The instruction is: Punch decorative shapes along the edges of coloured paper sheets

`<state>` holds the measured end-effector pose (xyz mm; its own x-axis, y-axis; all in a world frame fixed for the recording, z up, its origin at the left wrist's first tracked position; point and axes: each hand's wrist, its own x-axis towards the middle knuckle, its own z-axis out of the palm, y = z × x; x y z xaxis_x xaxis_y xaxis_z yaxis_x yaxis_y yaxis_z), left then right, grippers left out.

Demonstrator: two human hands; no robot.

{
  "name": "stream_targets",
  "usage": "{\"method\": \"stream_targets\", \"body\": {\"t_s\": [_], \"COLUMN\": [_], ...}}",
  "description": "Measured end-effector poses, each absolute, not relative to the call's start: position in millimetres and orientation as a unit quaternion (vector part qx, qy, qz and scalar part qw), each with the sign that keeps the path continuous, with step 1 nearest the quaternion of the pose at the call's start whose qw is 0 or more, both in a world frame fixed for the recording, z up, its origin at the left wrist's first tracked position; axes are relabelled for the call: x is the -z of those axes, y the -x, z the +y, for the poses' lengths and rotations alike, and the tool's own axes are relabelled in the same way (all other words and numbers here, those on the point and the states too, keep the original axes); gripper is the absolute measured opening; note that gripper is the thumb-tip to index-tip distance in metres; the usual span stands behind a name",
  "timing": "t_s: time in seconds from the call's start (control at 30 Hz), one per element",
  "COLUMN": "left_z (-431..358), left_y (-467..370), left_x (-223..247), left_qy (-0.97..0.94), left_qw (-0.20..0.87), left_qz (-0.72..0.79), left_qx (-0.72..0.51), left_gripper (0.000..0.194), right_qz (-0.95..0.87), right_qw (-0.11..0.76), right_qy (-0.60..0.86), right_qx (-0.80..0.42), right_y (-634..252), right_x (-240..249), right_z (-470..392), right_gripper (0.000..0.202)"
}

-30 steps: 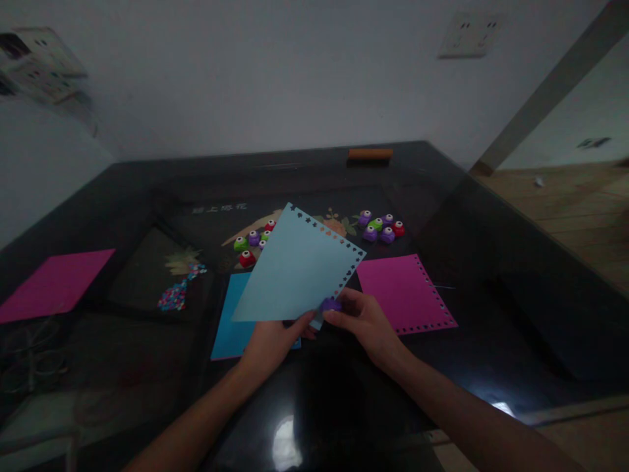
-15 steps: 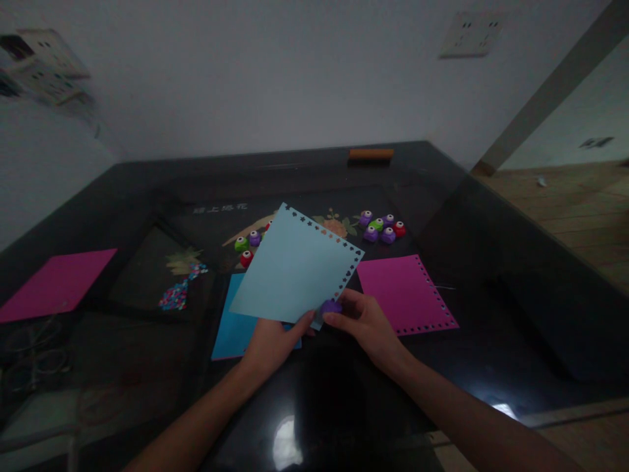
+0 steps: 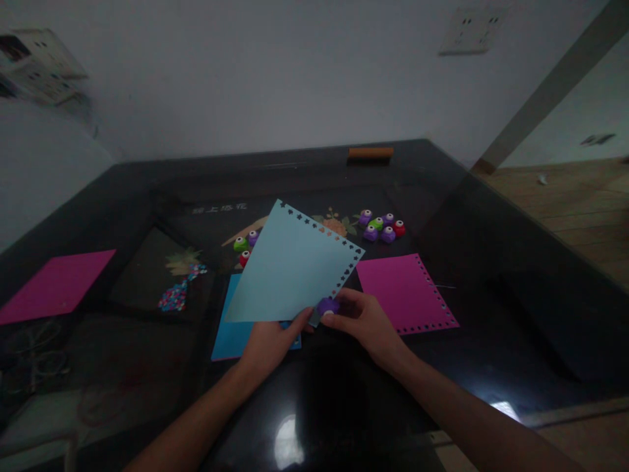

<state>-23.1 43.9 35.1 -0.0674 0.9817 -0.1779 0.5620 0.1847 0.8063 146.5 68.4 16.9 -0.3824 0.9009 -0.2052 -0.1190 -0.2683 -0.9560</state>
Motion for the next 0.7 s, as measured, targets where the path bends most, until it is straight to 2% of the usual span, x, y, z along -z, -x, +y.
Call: {"method": "stream_targets", "body": {"t_s": [0.7], "left_z": [42.0], "left_y": [26.1], "left_x": [-27.6], "left_qy": [-0.589], "left_qw": [0.321], "left_qz": [0.690], "left_qx": [-0.272], "left_gripper": [0.028], "right_qz": [-0.461], "right_qw": [0.377], "right_qy": [0.415], "right_qx": [-0.687], "right_y": [-146.3], "right_x": [-18.2], "right_z": [68.2], "right_gripper": [0.025]}}
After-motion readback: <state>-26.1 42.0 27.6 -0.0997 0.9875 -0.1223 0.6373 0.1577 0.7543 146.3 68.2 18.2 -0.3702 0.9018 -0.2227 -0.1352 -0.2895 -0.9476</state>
